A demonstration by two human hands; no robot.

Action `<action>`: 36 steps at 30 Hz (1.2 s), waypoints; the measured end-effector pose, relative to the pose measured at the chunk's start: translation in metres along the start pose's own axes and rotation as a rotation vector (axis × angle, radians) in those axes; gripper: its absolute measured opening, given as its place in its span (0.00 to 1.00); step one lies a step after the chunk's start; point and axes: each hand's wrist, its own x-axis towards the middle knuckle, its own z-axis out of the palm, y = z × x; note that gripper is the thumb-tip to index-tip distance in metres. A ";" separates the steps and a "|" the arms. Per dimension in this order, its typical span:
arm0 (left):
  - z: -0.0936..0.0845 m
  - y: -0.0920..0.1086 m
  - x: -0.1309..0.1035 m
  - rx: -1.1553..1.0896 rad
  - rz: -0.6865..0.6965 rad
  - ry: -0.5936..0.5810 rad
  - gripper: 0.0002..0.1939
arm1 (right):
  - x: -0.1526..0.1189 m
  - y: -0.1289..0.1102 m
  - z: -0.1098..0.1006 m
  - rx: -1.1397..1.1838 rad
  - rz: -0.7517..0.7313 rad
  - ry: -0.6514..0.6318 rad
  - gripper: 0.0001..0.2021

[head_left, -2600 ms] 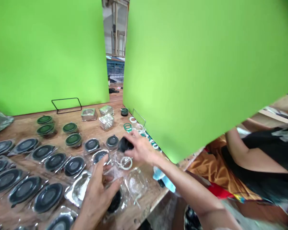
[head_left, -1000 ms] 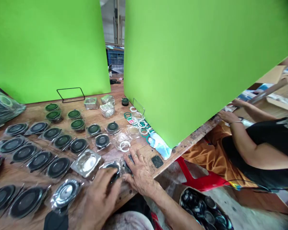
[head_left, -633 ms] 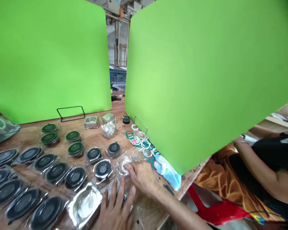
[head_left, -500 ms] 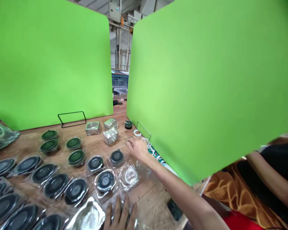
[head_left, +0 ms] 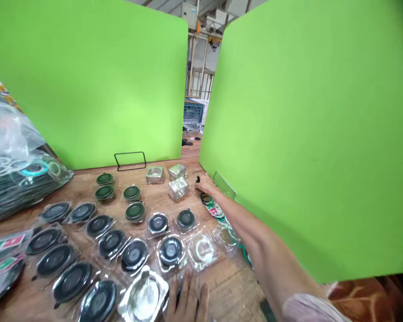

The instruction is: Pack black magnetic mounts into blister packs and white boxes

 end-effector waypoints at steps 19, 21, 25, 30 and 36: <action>-0.118 0.014 0.029 -1.983 -1.226 -0.458 0.30 | -0.323 0.128 0.025 0.037 0.112 0.421 0.11; -0.116 0.017 0.029 -1.800 -1.099 -0.420 0.29 | -0.331 0.140 0.025 0.037 0.115 0.422 0.10; -0.106 0.030 0.030 -1.305 -0.811 -0.366 0.31 | -0.363 0.105 -0.011 0.155 0.094 0.481 0.11; -0.102 0.054 0.034 -1.217 -0.621 -0.265 0.16 | -0.388 0.019 -0.034 0.569 -0.363 0.435 0.09; -0.117 0.054 0.044 -1.581 -0.996 -0.267 0.23 | -0.392 0.012 -0.033 0.774 -0.166 0.607 0.05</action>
